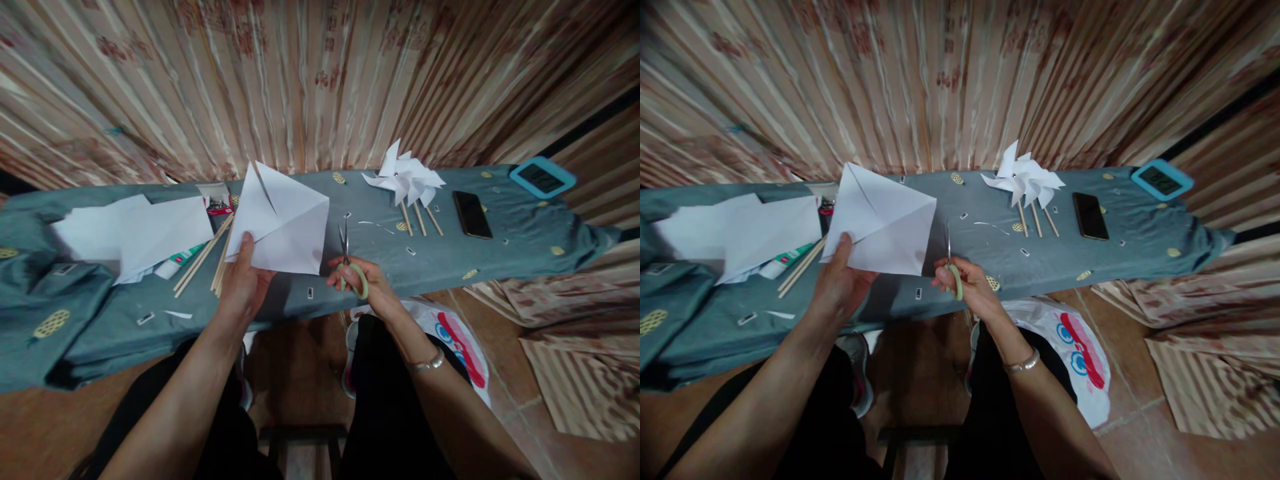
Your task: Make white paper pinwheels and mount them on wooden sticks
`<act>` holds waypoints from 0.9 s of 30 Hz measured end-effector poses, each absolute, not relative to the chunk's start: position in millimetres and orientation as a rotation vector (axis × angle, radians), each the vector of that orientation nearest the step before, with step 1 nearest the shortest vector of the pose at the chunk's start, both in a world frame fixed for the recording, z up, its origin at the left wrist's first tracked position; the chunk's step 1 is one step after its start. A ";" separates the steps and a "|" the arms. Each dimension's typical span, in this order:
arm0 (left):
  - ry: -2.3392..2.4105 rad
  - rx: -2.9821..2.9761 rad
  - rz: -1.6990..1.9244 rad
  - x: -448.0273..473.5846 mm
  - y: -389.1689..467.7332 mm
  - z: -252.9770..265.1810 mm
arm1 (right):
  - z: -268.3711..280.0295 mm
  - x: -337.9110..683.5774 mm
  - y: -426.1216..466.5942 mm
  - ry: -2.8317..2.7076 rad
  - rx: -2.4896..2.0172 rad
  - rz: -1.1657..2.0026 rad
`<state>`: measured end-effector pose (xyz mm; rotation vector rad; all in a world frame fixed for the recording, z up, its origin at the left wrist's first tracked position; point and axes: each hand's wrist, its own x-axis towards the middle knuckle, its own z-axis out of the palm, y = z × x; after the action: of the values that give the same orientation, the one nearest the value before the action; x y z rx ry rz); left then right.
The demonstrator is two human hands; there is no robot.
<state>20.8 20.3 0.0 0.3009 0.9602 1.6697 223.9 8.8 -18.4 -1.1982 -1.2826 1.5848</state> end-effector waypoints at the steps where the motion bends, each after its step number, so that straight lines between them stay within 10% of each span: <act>1: 0.956 0.307 1.682 17.5 21.0 1.5 | -17.8 227.4 5.6 -1.355 -1.184 1.678; 27: 0.972 0.396 1.667 17.1 16.9 2.3 | -14.8 220.1 -9.6 -1.525 -1.034 2.026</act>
<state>17.1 16.9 2.3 0.3959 0.9718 1.6675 220.1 -9.6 -14.8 -1.0336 -1.5253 2.0258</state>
